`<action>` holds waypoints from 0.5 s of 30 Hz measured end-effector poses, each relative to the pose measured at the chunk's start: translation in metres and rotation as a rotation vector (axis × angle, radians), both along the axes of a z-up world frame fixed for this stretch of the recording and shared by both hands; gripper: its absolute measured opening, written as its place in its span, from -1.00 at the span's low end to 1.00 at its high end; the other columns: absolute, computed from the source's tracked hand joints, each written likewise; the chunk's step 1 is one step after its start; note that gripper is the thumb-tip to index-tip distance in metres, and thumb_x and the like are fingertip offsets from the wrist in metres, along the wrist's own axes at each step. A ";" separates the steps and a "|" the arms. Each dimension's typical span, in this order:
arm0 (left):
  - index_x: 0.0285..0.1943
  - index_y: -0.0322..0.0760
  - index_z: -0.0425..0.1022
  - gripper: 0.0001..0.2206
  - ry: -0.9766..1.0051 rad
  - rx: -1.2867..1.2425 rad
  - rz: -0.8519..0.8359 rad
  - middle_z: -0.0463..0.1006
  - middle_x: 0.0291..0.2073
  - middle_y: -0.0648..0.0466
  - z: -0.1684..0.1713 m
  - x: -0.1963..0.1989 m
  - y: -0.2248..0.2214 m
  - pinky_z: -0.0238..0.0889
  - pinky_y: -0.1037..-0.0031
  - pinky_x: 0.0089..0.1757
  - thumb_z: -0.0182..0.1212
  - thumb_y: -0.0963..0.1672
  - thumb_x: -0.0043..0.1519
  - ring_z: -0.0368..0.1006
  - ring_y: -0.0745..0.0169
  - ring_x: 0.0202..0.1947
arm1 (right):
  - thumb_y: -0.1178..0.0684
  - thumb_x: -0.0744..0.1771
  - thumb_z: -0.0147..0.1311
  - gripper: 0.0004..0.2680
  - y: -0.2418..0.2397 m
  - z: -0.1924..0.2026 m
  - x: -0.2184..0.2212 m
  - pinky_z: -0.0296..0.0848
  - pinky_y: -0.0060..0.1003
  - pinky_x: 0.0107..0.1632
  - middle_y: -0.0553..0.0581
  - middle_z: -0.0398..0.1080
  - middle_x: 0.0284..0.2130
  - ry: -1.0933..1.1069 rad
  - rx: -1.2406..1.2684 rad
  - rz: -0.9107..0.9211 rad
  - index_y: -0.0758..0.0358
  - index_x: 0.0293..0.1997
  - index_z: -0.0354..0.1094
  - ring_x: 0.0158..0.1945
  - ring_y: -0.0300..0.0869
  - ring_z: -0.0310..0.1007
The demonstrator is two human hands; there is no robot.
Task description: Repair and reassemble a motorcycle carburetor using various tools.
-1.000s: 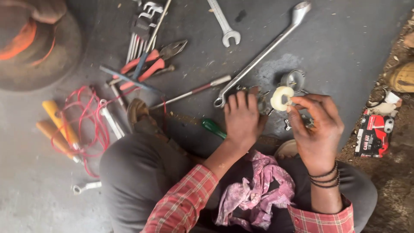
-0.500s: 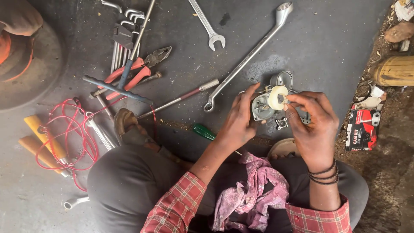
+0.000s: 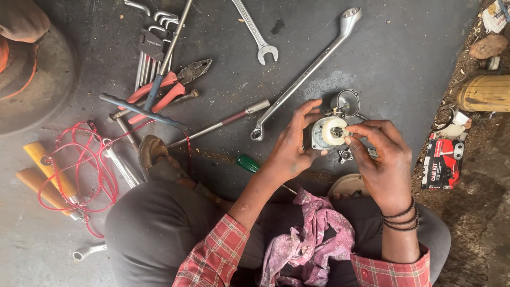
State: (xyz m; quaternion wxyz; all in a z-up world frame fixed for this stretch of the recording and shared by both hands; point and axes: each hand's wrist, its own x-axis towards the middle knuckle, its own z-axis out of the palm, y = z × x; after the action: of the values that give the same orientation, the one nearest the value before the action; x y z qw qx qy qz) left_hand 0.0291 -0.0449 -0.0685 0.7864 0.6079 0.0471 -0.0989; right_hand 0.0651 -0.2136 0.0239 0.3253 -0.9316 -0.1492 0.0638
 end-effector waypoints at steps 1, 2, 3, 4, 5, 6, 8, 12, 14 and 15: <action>0.55 -0.07 0.00 -0.11 0.001 -0.003 -0.003 0.28 0.38 -0.25 0.000 0.000 0.000 0.28 0.19 0.25 0.37 -0.38 0.05 0.24 -0.07 0.47 | 0.28 0.32 0.26 -0.84 0.000 -0.001 0.000 0.49 -0.26 -0.04 0.15 0.46 -0.11 0.001 0.001 -0.001 0.29 -0.02 0.50 -0.06 -0.11 0.54; 0.55 -0.07 0.00 -0.11 0.001 -0.003 -0.002 0.28 0.38 -0.25 0.003 0.001 0.001 0.28 0.19 0.25 0.37 -0.38 0.05 0.24 -0.07 0.47 | 0.28 0.32 0.26 -0.84 0.000 -0.001 0.000 0.49 -0.26 -0.04 0.15 0.46 -0.11 0.000 0.001 0.000 0.29 -0.02 0.50 -0.06 -0.11 0.54; 0.54 -0.10 0.01 -0.12 0.029 -0.002 -0.017 0.27 0.39 -0.21 0.007 0.003 0.002 0.39 0.22 0.18 0.35 -0.38 0.04 0.24 -0.04 0.46 | 0.28 0.32 0.25 -0.84 0.000 -0.001 0.000 0.49 -0.26 -0.03 0.15 0.46 -0.11 -0.001 -0.004 0.001 0.29 -0.02 0.50 -0.07 -0.10 0.54; 0.53 -0.12 0.01 -0.13 0.055 0.001 -0.033 0.26 0.40 -0.18 0.011 0.005 0.004 0.51 0.25 0.10 0.33 -0.38 0.03 0.24 -0.01 0.46 | 0.28 0.32 0.25 -0.84 0.000 -0.001 0.001 0.49 -0.25 -0.03 0.15 0.47 -0.12 -0.005 -0.007 0.002 0.29 -0.02 0.50 -0.07 -0.10 0.54; 0.53 -0.12 0.01 -0.13 0.052 0.003 -0.033 0.26 0.40 -0.18 0.007 0.002 0.001 0.51 0.25 0.10 0.33 -0.38 0.03 0.24 -0.01 0.46 | 0.28 0.32 0.25 -0.84 0.000 0.001 0.000 0.49 -0.25 -0.03 0.15 0.47 -0.12 -0.007 -0.005 0.002 0.29 -0.02 0.50 -0.07 -0.10 0.54; 0.53 -0.17 0.02 -0.13 -0.021 0.000 -0.004 0.26 0.41 -0.19 0.003 0.000 -0.001 0.40 0.24 0.19 0.34 -0.39 0.02 0.25 -0.03 0.45 | 0.28 0.32 0.25 -0.84 0.001 0.002 0.001 0.49 -0.25 -0.03 0.15 0.47 -0.12 -0.011 -0.011 0.001 0.29 -0.02 0.50 -0.07 -0.09 0.54; 0.53 -0.22 0.03 -0.13 -0.098 0.002 0.026 0.26 0.42 -0.19 0.001 0.000 -0.001 0.29 0.23 0.28 0.36 -0.40 0.02 0.27 -0.05 0.44 | 0.28 0.32 0.24 -0.84 0.003 0.003 0.002 0.49 -0.24 -0.03 0.15 0.47 -0.12 -0.019 -0.012 0.002 0.28 -0.02 0.50 -0.08 -0.09 0.54; 0.52 -0.26 0.03 -0.15 -0.051 -0.009 0.020 0.25 0.40 -0.16 0.007 0.002 0.002 0.35 0.25 0.24 0.36 -0.40 0.02 0.27 -0.04 0.43 | 0.27 0.31 0.25 -0.83 0.002 0.002 0.001 0.48 -0.25 -0.06 0.15 0.48 -0.13 -0.009 -0.024 -0.001 0.27 -0.02 0.51 -0.10 -0.09 0.54; 0.51 -0.25 0.03 -0.16 -0.043 -0.002 0.018 0.24 0.41 -0.16 0.008 0.002 0.003 0.35 0.25 0.24 0.36 -0.39 0.02 0.26 -0.04 0.44 | 0.26 0.31 0.25 -0.83 0.003 0.001 0.001 0.48 -0.25 -0.08 0.15 0.48 -0.14 -0.005 -0.026 0.002 0.27 -0.02 0.51 -0.10 -0.10 0.54; 0.51 -0.25 0.04 -0.16 -0.048 -0.002 0.016 0.25 0.41 -0.16 0.009 0.002 0.004 0.36 0.24 0.24 0.36 -0.39 0.02 0.27 -0.06 0.44 | 0.26 0.31 0.26 -0.83 0.003 0.000 0.000 0.48 -0.25 -0.08 0.15 0.48 -0.14 -0.001 -0.025 -0.004 0.26 -0.02 0.51 -0.11 -0.11 0.55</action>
State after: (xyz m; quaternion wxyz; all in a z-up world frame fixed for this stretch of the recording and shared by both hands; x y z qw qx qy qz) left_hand 0.0311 -0.0411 -0.0593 0.7886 0.6090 0.0332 -0.0781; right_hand 0.0656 -0.2106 0.0238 0.3138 -0.9358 -0.1469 0.0645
